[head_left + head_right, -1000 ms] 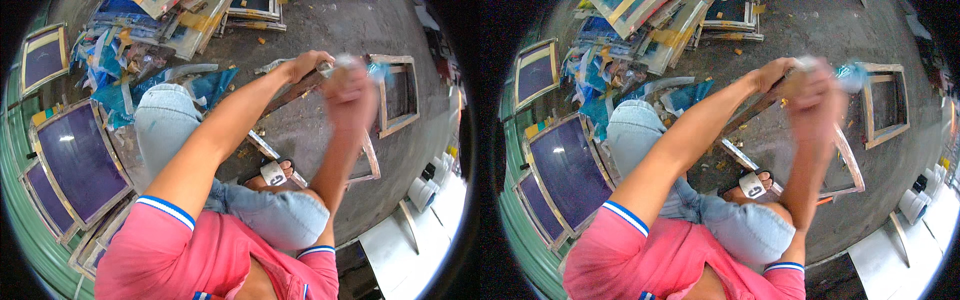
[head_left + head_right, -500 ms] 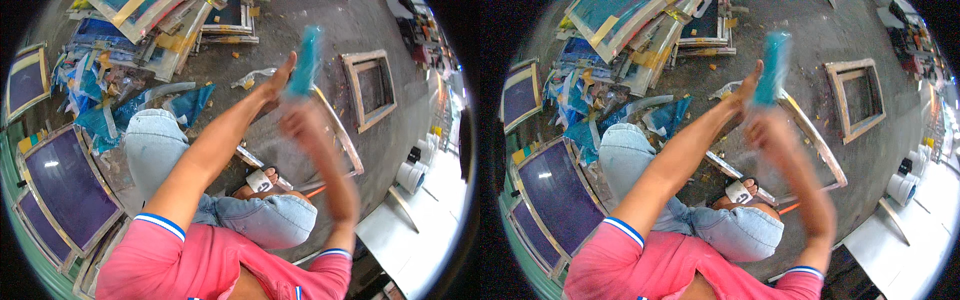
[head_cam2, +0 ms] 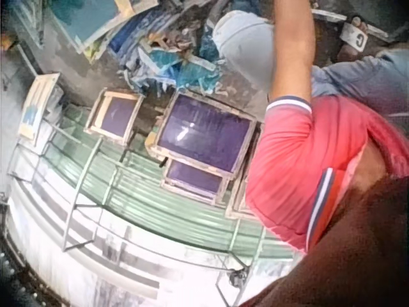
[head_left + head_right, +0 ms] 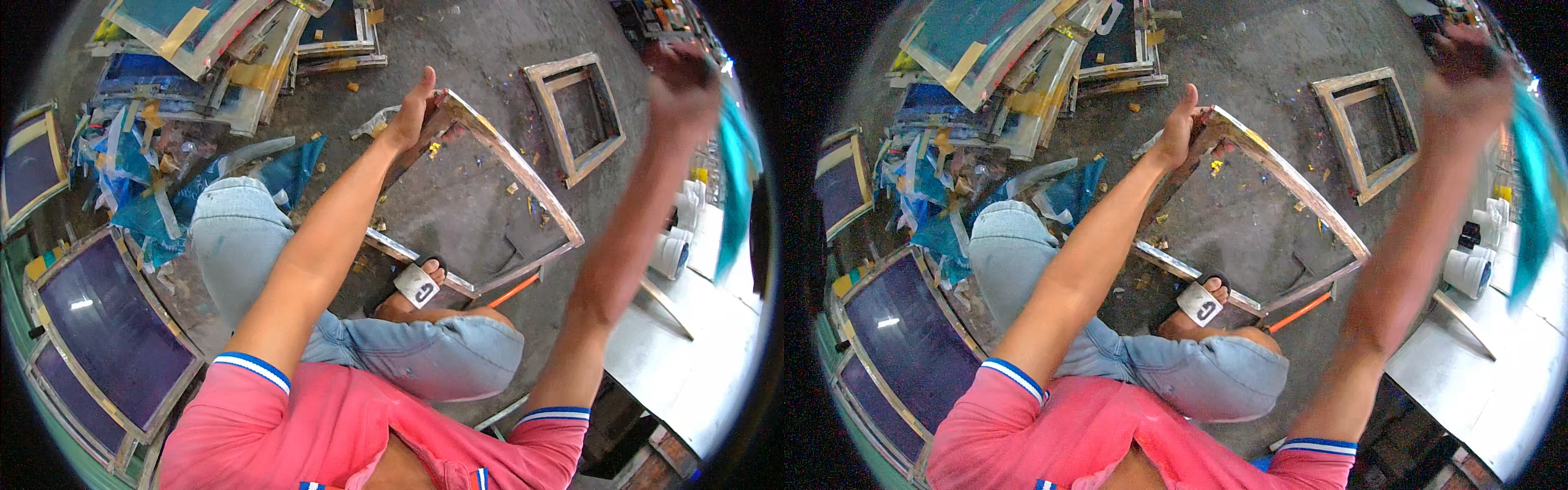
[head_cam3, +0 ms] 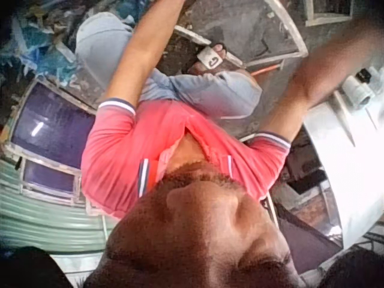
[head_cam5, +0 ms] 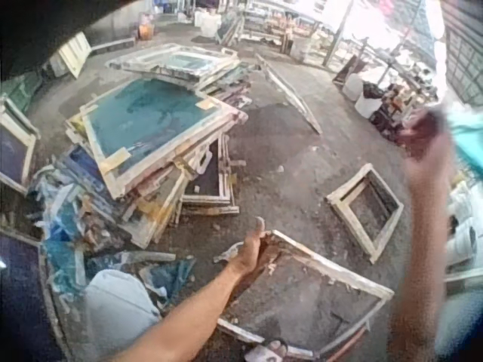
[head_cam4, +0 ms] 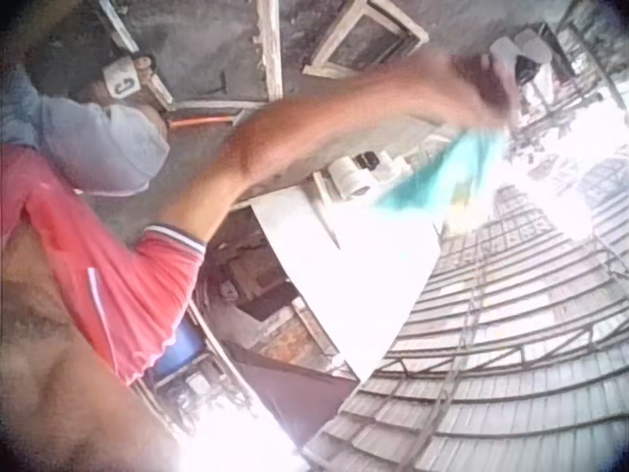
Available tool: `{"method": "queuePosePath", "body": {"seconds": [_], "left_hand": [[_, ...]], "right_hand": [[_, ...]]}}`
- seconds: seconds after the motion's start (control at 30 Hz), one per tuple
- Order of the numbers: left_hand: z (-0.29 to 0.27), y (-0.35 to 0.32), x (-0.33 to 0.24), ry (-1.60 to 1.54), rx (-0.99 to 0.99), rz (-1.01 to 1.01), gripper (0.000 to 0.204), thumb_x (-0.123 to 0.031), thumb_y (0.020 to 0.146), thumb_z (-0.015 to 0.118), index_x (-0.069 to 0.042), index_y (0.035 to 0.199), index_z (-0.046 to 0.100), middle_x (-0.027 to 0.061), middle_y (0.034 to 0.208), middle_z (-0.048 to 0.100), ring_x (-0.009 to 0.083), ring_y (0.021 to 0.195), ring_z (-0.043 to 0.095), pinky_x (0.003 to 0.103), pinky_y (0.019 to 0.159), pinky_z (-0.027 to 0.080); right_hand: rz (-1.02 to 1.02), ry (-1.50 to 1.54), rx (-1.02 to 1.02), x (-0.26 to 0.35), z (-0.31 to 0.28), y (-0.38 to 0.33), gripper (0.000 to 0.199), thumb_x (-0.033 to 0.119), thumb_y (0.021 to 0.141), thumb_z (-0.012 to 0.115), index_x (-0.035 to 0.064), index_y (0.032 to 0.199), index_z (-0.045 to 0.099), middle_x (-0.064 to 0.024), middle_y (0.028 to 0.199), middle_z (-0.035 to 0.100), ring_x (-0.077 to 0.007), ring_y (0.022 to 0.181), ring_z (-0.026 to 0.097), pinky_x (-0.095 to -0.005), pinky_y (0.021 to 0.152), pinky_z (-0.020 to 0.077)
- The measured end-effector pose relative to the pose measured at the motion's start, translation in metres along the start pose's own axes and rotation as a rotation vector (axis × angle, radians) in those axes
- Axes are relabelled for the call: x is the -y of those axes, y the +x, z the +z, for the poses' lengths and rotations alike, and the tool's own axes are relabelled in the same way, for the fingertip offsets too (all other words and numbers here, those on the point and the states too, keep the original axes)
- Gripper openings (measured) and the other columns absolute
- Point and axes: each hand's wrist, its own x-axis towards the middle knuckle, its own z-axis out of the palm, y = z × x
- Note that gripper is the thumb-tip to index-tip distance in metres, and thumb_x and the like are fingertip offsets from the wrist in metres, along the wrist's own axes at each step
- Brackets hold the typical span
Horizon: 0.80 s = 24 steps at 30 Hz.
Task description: The person removes a protective film from a wooden frame, then uses a hammer to tap the frame's corners. They inspect the frame and then pick up and stack several other framed screens.
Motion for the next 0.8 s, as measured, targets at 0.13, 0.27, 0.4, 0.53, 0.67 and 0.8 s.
{"method": "queuePosePath", "body": {"seconds": [0.13, 0.27, 0.4, 0.53, 0.67, 0.8], "left_hand": [[-0.018, -0.006, -0.005, 0.205, 0.036, 0.171, 0.068, -0.066, 0.091, 0.049, 0.0, 0.089, 0.065, 0.011, 0.078, 0.067, 0.0188, 0.062, 0.062, 0.032, 0.059, 0.051], [-0.012, -0.002, -0.002, 0.134, 0.0, 0.092, 0.032, -0.033, 0.09, 0.068, -0.002, 0.095, 0.061, 0.0061, 0.083, 0.062, 0.0134, 0.068, 0.057, 0.029, 0.061, 0.045], [0.001, -0.005, -0.002, 0.474, 0.028, 0.191, 0.023, -0.018, 0.081, 0.074, -0.002, 0.092, 0.061, 0.0035, 0.073, 0.06, 0.0115, 0.063, 0.054, 0.028, 0.06, 0.044], [-0.003, -0.017, -0.007, 0.484, 0.03, 0.15, 0.022, -0.014, 0.078, 0.075, -0.003, 0.091, 0.061, 0.0017, 0.07, 0.058, 0.0108, 0.061, 0.053, 0.027, 0.056, 0.041], [-0.005, -0.013, 0.007, 0.4, -0.099, 0.14, 0.019, -0.012, 0.079, 0.073, -0.007, 0.092, 0.061, 0.0, 0.074, 0.059, 0.0095, 0.063, 0.052, 0.027, 0.056, 0.042], [0.005, -0.018, -0.003, 0.463, 0.015, 0.211, 0.023, -0.008, 0.075, 0.074, -0.006, 0.094, 0.06, -0.0012, 0.075, 0.058, 0.0077, 0.063, 0.051, 0.025, 0.055, 0.041]], "right_hand": [[0.28, 0.368, 0.468, -0.074, 0.186, -0.116, 0.025, 0.021, 0.089, 0.054, -0.0014, 0.089, 0.065, -0.0121, 0.078, 0.064, -0.0253, 0.072, 0.062, -0.038, 0.067, 0.0512], [0.564, -0.12, 0.81, -0.051, 0.37, -0.299, 0.045, 0.036, 0.083, 0.069, -0.0087, 0.078, 0.064, -0.0105, 0.059, 0.06, -0.025, 0.051, 0.059, -0.0441, 0.053, 0.0515], [1.013, 0.299, 1.226, -0.026, 0.369, -0.366, 0.038, 0.026, 0.075, 0.079, -0.0095, 0.076, 0.066, -0.0196, 0.066, 0.067, -0.0292, 0.058, 0.069, -0.0414, 0.053, 0.0575], [-0.061, -0.414, 1.171, -0.036, 0.316, -0.325, 0.025, 0.023, 0.077, 0.068, 0.0021, 0.09, 0.069, -0.0208, 0.089, 0.067, -0.0377, 0.086, 0.066, -0.0443, 0.08, 0.0548], [-0.184, -0.677, 0.883, -0.068, 0.175, -0.23, 0.018, 0.017, 0.078, 0.065, 0.0066, 0.091, 0.07, -0.0154, 0.095, 0.065, -0.0355, 0.088, 0.064, -0.0437, 0.074, 0.0535], [-0.108, -0.995, 0.792, -0.081, 0.038, -0.215, 0.028, 0.021, 0.077, 0.075, 0.0035, 0.098, 0.067, -0.0145, 0.101, 0.061, -0.0353, 0.094, 0.062, -0.0427, 0.08, 0.0496]]}}
